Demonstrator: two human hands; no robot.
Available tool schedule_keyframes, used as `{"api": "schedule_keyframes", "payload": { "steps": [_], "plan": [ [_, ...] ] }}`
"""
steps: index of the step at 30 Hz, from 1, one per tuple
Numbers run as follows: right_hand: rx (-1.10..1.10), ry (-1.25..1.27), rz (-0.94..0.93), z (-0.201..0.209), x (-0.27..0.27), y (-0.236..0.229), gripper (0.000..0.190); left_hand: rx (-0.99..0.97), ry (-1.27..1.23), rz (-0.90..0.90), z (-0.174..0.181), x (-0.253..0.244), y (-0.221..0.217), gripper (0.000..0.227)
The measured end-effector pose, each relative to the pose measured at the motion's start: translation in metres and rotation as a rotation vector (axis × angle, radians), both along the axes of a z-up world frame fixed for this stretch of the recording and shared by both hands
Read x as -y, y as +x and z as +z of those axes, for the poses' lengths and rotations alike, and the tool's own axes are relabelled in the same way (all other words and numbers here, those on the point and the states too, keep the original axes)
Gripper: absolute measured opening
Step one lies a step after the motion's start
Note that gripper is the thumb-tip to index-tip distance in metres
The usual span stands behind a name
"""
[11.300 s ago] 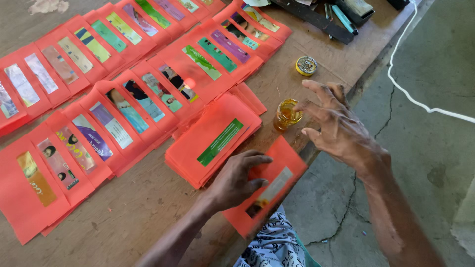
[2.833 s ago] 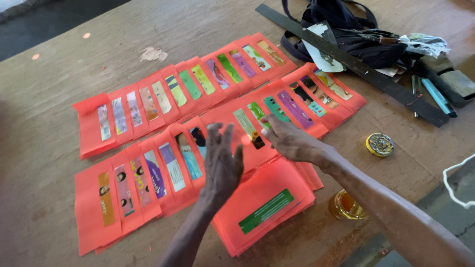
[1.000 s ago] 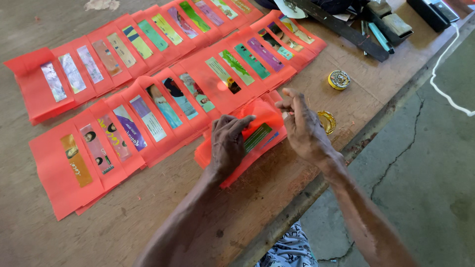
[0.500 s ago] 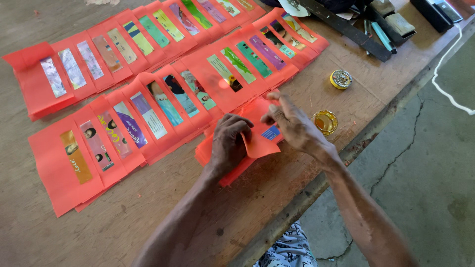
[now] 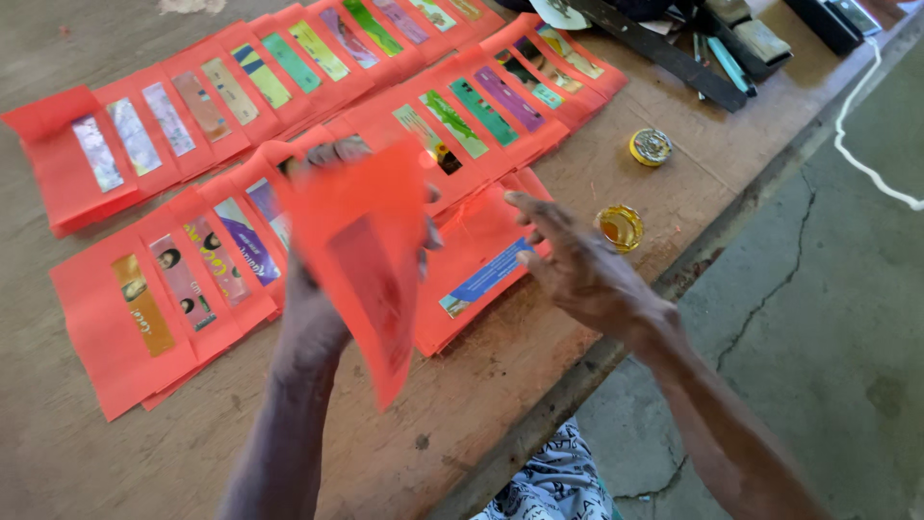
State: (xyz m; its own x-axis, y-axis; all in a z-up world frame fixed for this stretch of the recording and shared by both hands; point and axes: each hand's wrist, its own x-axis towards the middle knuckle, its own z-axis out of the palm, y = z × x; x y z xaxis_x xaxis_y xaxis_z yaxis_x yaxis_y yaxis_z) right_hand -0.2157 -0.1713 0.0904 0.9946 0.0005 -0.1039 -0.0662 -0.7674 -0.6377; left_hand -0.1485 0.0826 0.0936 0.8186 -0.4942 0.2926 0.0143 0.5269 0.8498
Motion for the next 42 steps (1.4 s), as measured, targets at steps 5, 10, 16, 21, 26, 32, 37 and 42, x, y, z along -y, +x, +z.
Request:
{"api": "schedule_keyframes", "payload": {
  "steps": [5, 10, 16, 21, 26, 32, 37, 42],
  "plan": [
    [0.216, -0.376, 0.052, 0.038, 0.053, -0.034, 0.057, 0.248, 0.341, -0.152, -0.044, 0.044, -0.027, 0.026],
    [0.072, -0.51, 0.034, 0.025, 0.09, -0.038, 0.055, 0.535, 0.76, -0.041, -0.086, 0.08, -0.05, 0.038],
    [-0.107, -0.486, -0.01, 0.001, 0.106, -0.022, 0.058, 0.575, 0.791, 0.027, -0.09, 0.09, -0.063, 0.042],
    [-0.263, -0.555, 0.061, -0.012, 0.102, 0.003, 0.061, 0.447, 0.881, -0.134, -0.069, 0.093, -0.065, 0.04],
    [-0.094, -0.479, 0.043, -0.001, 0.104, -0.014, 0.055, 0.393, 0.581, -0.245, -0.037, 0.086, -0.071, 0.046],
    [0.206, -0.482, 0.014, 0.003, 0.1, -0.042, 0.058, 0.269, 0.852, -0.26, -0.05, 0.101, -0.071, 0.044],
    [0.291, -0.437, 0.024, -0.009, 0.099, -0.055, 0.054, 0.462, 0.877, -0.109, -0.092, 0.103, -0.068, 0.041],
    [0.411, -0.51, 0.05, 0.01, 0.09, -0.069, 0.041, 0.577, 0.873, -0.103, -0.1, 0.1, -0.061, 0.047]
  ]
}}
